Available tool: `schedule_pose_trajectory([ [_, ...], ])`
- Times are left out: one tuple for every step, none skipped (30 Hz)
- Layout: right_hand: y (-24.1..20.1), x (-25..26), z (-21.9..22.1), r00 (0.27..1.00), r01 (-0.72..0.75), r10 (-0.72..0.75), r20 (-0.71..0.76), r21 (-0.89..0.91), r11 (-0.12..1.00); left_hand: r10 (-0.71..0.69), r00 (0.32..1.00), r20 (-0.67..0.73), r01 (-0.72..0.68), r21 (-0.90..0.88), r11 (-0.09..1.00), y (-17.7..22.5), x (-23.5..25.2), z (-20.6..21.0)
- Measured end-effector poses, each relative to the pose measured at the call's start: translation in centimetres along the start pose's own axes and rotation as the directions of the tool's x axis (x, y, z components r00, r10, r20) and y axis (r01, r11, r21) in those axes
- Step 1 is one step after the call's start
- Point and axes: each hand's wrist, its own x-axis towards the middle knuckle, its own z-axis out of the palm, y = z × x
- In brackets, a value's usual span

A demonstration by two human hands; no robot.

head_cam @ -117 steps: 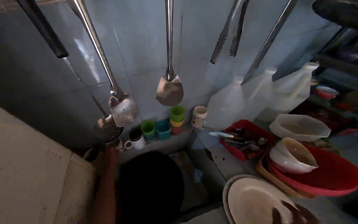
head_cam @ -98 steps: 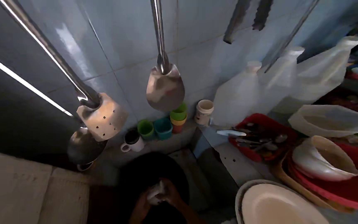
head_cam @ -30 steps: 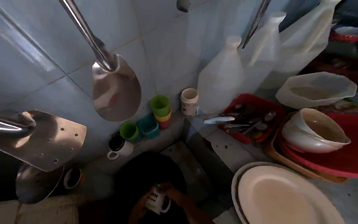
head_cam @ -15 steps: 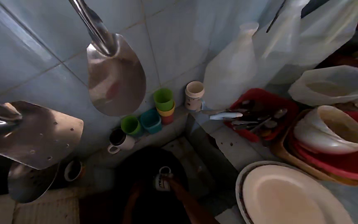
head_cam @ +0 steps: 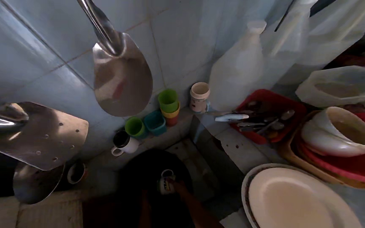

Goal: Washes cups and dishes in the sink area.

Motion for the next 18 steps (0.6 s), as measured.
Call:
schedule_pose_trajectory([
  [0.2, 0.1, -0.1, 1.0, 0.006, -0.006, -0.001, -0.003, 1.0, -0.001, 1.0, -0.023, 0.001, 0.0, 1.0, 0.1, -0.4, 1.5],
  [0.3, 0.2, -0.2, 1.0, 0.009, -0.009, 0.002, -0.012, 1.0, -0.002, 1.0, 0.012, 0.002, -0.006, 1.0, 0.7, -1.5, 2.9],
  [0.4, 0.2, -0.3, 1.0, 0.018, -0.018, 0.005, -0.022, 1.0, 0.014, 0.996, 0.092, -0.014, 0.003, 1.0, 1.5, -2.9, 3.9],
  [0.1, 0.1, -0.5, 0.999, 0.03, -0.029, 0.024, -0.042, 0.999, 0.081, 0.982, 0.172, -0.092, 0.056, 0.994, 2.6, -4.8, 4.4],
  [-0.3, -0.1, -0.8, 0.997, 0.049, -0.045, 0.065, -0.064, 0.997, 0.188, 0.947, 0.261, -0.231, 0.147, 0.962, 4.0, -7.0, 4.3],
  [-0.7, -0.2, -1.2, 0.989, 0.067, -0.055, 0.138, -0.084, 0.994, 0.291, 0.878, 0.379, -0.403, 0.26, 0.878, 4.7, -8.8, 3.4],
  [-1.0, -0.6, -1.5, 0.981, 0.043, -0.041, 0.19, -0.005, 0.999, 0.353, 0.778, 0.519, -0.579, 0.375, 0.724, 5.0, -10.3, 2.1],
  [-1.1, -0.7, -1.5, 0.967, -0.005, -0.018, 0.256, 0.089, 0.996, 0.412, 0.661, 0.627, -0.738, 0.442, 0.51, 4.8, -11.1, 0.8],
  [-1.0, -0.5, -1.6, 0.934, -0.058, 0.013, 0.356, 0.117, 0.991, 0.459, 0.552, 0.696, -0.834, 0.457, 0.309, 4.4, -11.2, -0.1],
  [-0.9, -0.3, -1.6, 0.894, -0.109, 0.061, 0.444, 0.084, 0.991, 0.464, 0.49, 0.738, -0.866, 0.472, 0.164, 4.1, -11.1, -0.8],
  [-0.9, 0.0, -1.5, 0.862, -0.148, 0.117, 0.493, 0.024, 0.989, 0.414, 0.5, 0.761, -0.856, 0.505, 0.105, 4.2, -10.9, -1.2],
  [-0.9, 0.0, -1.4, 0.854, -0.157, 0.151, 0.499, -0.029, 0.987, 0.362, 0.534, 0.764, -0.84, 0.53, 0.119, 4.1, -10.7, -1.3],
  [-1.0, 0.1, -1.2, 0.863, -0.135, 0.147, 0.483, -0.06, 0.989, 0.306, 0.587, 0.75, -0.81, 0.547, 0.212, 4.0, -10.4, -1.1],
  [-1.2, -0.2, -1.1, 0.881, -0.097, 0.116, 0.459, -0.063, 0.993, 0.225, 0.665, 0.712, -0.727, 0.55, 0.411, 4.2, -10.3, -0.8],
  [-1.9, -0.9, -1.2, 0.89, -0.063, 0.082, 0.449, -0.057, 0.996, 0.157, 0.748, 0.644, -0.549, 0.469, 0.691, 4.5, -10.2, -0.2],
  [-2.0, -0.9, -1.3, 0.905, -0.053, 0.063, 0.422, -0.036, 0.998, 0.115, 0.828, 0.548, -0.28, 0.228, 0.933, 4.8, -10.5, 0.7],
  [-1.8, -0.7, -1.4, 0.917, -0.058, 0.06, 0.395, -0.017, 0.998, 0.072, 0.891, 0.448, -0.058, -0.044, 0.997, 5.3, -11.1, 1.8],
  [-1.7, -0.6, -1.6, 0.929, -0.078, 0.068, 0.364, 0.01, 0.997, 0.036, 0.912, 0.409, 0.039, -0.174, 0.984, 5.6, -11.5, 2.4],
])
